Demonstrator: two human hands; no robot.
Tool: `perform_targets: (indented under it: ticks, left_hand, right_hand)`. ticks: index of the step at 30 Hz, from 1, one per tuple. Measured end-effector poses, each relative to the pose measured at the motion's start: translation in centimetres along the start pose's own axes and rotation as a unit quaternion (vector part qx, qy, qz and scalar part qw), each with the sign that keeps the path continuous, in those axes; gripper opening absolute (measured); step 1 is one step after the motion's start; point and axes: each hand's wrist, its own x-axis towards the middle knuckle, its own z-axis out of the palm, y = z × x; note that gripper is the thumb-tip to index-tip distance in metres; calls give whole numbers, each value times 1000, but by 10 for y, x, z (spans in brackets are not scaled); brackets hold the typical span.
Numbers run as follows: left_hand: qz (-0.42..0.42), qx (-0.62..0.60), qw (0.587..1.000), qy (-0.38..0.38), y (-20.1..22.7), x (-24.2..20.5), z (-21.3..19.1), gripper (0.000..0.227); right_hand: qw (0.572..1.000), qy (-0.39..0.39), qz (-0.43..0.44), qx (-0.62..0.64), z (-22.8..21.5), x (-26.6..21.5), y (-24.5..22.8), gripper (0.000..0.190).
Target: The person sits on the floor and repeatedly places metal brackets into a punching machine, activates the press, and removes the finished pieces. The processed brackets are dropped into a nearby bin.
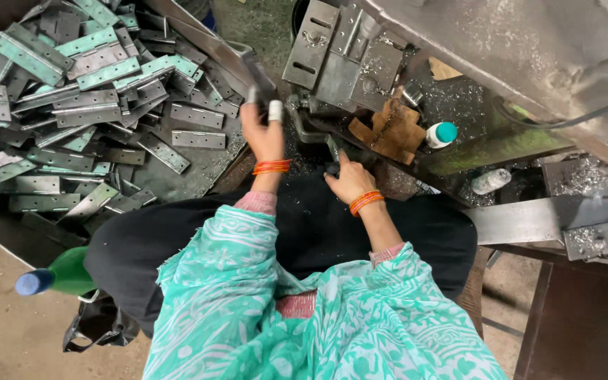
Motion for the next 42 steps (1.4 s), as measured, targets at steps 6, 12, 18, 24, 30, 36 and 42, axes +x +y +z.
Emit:
perform_targets:
  ticks: [6,12,18,24,30,36,42]
  left_hand:
    - [311,474,758,-322,56,-11,53,53]
    - [329,471,718,-392,20,0,67,27]
    - [351,404,753,-382,-8,13,85,36]
    - [351,369,759,-406,-10,35,91,50]
    - [372,388,747,-391,1,28,76,52]
    - [294,468,787,-272,8,24,83,29]
    - [237,492,781,-302,2,40,120,32]
  right_hand:
    - [1000,-2,13,7,-1,4,3,66]
    - [1000,2,4,15,3,1,-1,67]
    - [999,-29,-3,-25,-15,11,-1,62]
    - [999,10,14,-38,33,8,15,70]
    - [995,86,22,38,113,-10,36,99]
    - [999,46,-1,-9,64,15,39,89]
    - [998,21,7,-66,45,22,32,64]
